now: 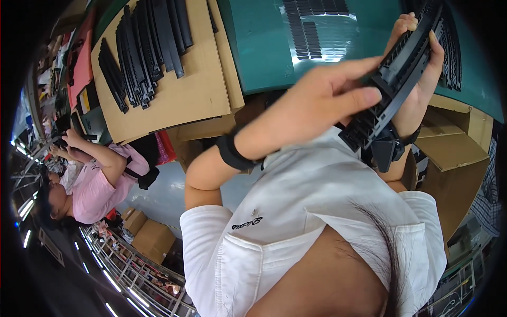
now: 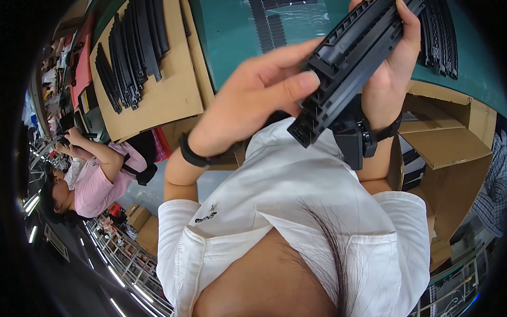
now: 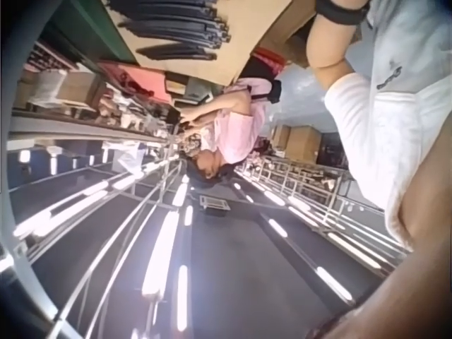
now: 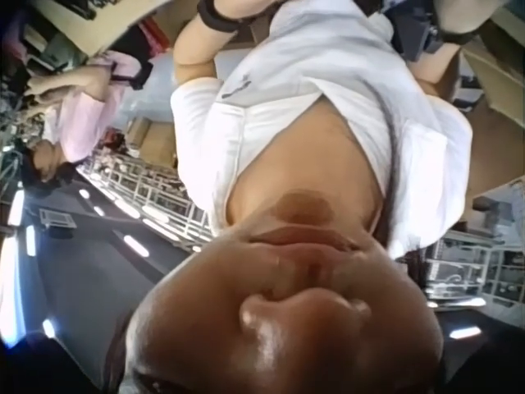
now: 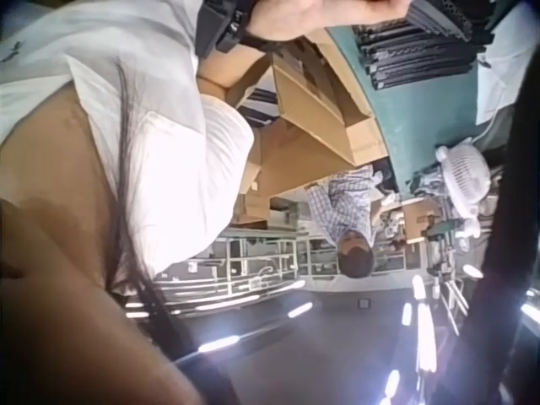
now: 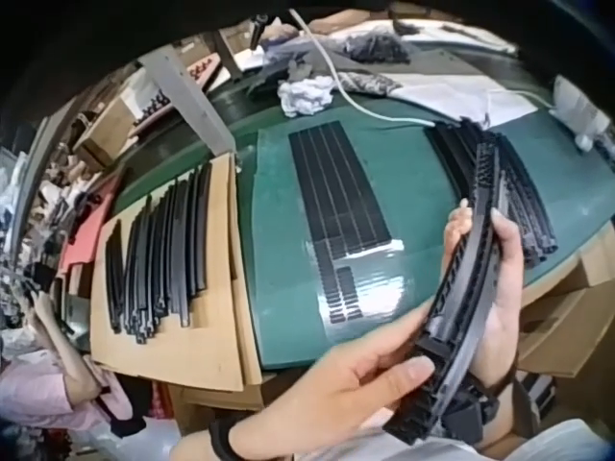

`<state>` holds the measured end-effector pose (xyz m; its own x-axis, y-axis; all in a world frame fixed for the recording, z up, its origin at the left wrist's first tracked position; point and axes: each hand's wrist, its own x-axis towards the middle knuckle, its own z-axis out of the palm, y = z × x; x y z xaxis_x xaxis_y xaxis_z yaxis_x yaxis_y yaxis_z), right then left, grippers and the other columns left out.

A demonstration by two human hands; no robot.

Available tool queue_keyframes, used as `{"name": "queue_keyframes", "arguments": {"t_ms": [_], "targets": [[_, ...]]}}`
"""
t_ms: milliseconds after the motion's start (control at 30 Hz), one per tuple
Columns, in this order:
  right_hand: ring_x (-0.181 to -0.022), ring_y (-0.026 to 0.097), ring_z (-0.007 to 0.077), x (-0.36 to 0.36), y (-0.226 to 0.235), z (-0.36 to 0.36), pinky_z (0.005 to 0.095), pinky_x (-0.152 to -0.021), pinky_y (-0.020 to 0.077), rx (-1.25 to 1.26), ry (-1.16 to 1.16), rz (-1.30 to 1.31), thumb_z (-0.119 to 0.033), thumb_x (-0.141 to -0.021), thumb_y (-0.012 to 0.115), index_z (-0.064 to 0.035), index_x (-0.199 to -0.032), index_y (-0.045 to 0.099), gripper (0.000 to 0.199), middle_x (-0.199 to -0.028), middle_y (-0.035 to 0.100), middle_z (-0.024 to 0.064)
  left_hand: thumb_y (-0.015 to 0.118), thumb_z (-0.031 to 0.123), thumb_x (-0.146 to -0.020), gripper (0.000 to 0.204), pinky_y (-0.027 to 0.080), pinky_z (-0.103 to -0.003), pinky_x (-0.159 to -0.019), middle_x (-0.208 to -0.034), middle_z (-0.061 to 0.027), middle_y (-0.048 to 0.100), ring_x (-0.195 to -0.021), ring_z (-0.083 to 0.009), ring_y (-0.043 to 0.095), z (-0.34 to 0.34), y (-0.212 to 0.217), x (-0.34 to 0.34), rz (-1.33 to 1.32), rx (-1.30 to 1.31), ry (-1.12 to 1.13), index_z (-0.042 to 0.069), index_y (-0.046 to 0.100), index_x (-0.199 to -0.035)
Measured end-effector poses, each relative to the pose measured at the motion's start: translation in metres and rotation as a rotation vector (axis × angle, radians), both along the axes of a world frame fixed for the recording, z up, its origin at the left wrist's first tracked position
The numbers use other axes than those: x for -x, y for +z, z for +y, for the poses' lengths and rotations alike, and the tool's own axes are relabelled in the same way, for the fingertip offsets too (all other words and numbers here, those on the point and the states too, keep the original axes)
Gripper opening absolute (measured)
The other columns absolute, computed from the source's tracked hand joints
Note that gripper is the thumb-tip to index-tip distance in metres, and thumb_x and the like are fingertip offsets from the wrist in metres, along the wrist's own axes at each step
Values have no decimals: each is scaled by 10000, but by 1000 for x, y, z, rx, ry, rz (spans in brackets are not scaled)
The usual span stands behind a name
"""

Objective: The person picks up a plastic component and attaches small adhesive strips to its side by hand, then repeats the process with a second component.

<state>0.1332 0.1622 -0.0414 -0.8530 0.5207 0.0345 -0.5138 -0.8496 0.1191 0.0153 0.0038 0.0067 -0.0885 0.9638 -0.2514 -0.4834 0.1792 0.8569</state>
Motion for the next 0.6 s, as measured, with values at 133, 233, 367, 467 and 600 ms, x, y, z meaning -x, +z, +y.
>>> {"name": "queue_keyframes", "arguments": {"t_ms": [133, 233, 367, 467, 600], "targets": [[-1044, 531, 247, 0, -16, 16, 353, -1005, 451, 36, 4, -34, -66, -851, 563, 58, -1123, 432, 326, -1098, 471, 134, 606, 213, -906, 318, 462, -219, -609, -873, -31, 628, -725, -75, 565, 23, -10, 56, 826, -30, 38, 16, 592, -1155], [-1042, 529, 251, 2, -26, 23, 355, -1002, 454, 13, -21, -77, -60, -844, 564, 58, -1116, 432, 325, -1089, 471, 137, 642, 147, -816, 173, 472, -271, -611, -776, -90, 645, -686, -180, 600, 35, -16, 64, 1311, 17, 208, 6, 665, -915], [-1031, 529, 254, 7, -33, 29, 363, -990, 464, -53, -47, -124, -45, -826, 566, 59, -1109, 425, 333, -1072, 471, 144, 666, 94, -737, 77, 498, -353, -668, -792, -136, 658, -745, -295, 636, 38, -31, 56, 1626, 36, 359, 30, 696, -767], [-1019, 532, 253, 11, -38, 32, 363, -980, 473, -19, -28, -96, -39, -817, 567, 59, -1107, 420, 340, -1064, 471, 148, 667, 113, -732, 81, 494, -379, -668, -782, -126, 648, -746, -307, 626, 43, -46, 57, 1717, 54, 358, 39, 693, -752], [-1008, 533, 250, 11, -39, 35, 350, -973, 474, -39, -45, -95, -44, -814, 563, 57, -1129, 415, 362, -1067, 470, 150, 672, 124, -720, 80, 487, -391, -660, -752, -100, 626, -737, -301, 616, 44, -59, 56, 1654, 185, 330, 46, 678, -731]]}}
